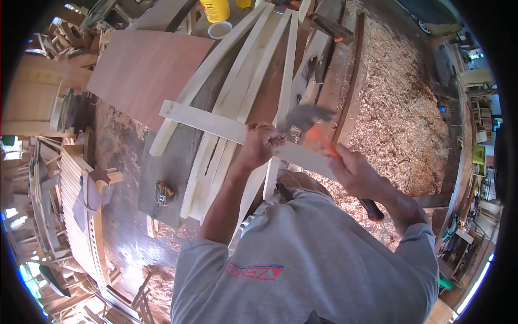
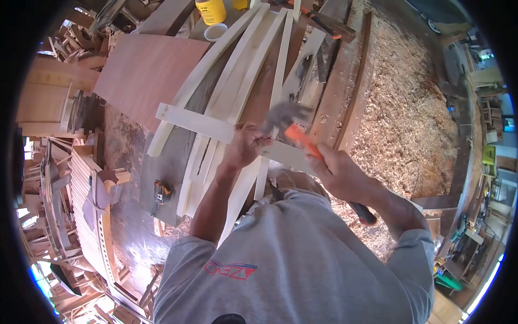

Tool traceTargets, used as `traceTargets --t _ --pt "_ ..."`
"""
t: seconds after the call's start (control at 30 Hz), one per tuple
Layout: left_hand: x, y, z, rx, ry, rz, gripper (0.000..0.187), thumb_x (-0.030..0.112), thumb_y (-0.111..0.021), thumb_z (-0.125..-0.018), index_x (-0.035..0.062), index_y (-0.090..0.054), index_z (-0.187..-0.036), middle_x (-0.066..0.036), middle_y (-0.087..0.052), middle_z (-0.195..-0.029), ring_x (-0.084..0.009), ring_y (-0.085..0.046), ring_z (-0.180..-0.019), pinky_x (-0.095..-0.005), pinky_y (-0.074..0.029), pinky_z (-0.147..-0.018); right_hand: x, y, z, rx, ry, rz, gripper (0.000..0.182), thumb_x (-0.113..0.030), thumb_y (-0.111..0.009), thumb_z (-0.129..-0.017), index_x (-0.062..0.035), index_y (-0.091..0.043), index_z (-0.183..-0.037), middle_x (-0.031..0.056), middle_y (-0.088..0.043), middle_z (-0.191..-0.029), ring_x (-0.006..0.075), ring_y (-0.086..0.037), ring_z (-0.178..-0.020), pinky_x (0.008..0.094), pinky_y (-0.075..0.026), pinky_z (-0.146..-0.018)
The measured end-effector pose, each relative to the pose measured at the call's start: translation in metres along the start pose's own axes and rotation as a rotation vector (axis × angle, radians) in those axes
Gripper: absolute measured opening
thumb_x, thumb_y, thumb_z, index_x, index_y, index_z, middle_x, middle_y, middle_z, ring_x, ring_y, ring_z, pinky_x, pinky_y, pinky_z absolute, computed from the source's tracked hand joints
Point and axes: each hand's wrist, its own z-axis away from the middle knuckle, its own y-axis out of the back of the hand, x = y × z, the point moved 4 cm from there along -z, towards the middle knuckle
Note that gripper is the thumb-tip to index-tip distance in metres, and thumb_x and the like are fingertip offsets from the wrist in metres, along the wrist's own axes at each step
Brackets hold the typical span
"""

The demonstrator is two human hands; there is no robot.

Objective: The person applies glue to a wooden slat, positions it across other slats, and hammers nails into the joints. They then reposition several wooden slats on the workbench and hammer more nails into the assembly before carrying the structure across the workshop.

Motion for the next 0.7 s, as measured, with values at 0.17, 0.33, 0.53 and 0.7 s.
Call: traceTargets --t 0.17,0.33,0.53,0.7 --pt "0.004 -0.001 0.002 0.015 0.018 0.065 0.010 0.014 -0.077 -0.075 0.0055 -0.072 -0.079 -0.006 -0.070 -0.079 -0.0234 -0.065 -0.084 -0.0358 -0.038 -0.087 -0.007 0.014 -0.001 -0.064 -0.236 -0.184 0.030 -0.027 -0.046 -0.104 0.0017 -0.048 -0.110 0.0119 -0.054 -0.061 0.0170 -0.056 -0.051 0.0357 -0.042 -0.048" --pt "0.002 0.001 0.000 -0.021 0.060 0.062 0.010 0.013 -0.077 -0.076 0.0050 -0.072 -0.080 -0.006 -0.071 -0.079 -0.0225 -0.066 -0.083 -0.0349 -0.038 -0.088 -0.013 0.014 0.000 0.086 -0.085 -0.067 0.029 -0.027 -0.047 -0.103 0.0009 -0.046 -0.109 0.0120 -0.054 -0.060 0.0192 -0.058 -0.052 0.0402 -0.043 -0.047" --pt "0.004 0.003 0.003 -0.081 0.118 0.083 0.009 0.010 -0.075 -0.078 0.0039 -0.073 -0.084 -0.009 -0.072 -0.085 -0.0236 -0.068 -0.083 -0.0376 -0.044 -0.088 0.001 0.020 -0.013 0.006 -0.189 -0.134 0.034 -0.033 -0.051 -0.102 -0.0012 -0.056 -0.110 0.0051 -0.061 -0.071 0.0143 -0.059 -0.058 0.0354 -0.045 -0.052" --pt "-0.023 0.044 -0.025 0.305 -0.048 0.008 0.017 0.010 -0.057 -0.089 0.0045 -0.073 -0.093 -0.015 -0.071 -0.091 -0.0278 -0.070 -0.085 -0.0380 -0.051 -0.080 -0.063 0.113 0.000 0.599 0.249 -0.343 0.032 -0.027 -0.039 -0.107 -0.0006 -0.054 -0.118 -0.0035 -0.044 -0.062 0.0024 -0.041 -0.046 0.0173 -0.031 -0.038"
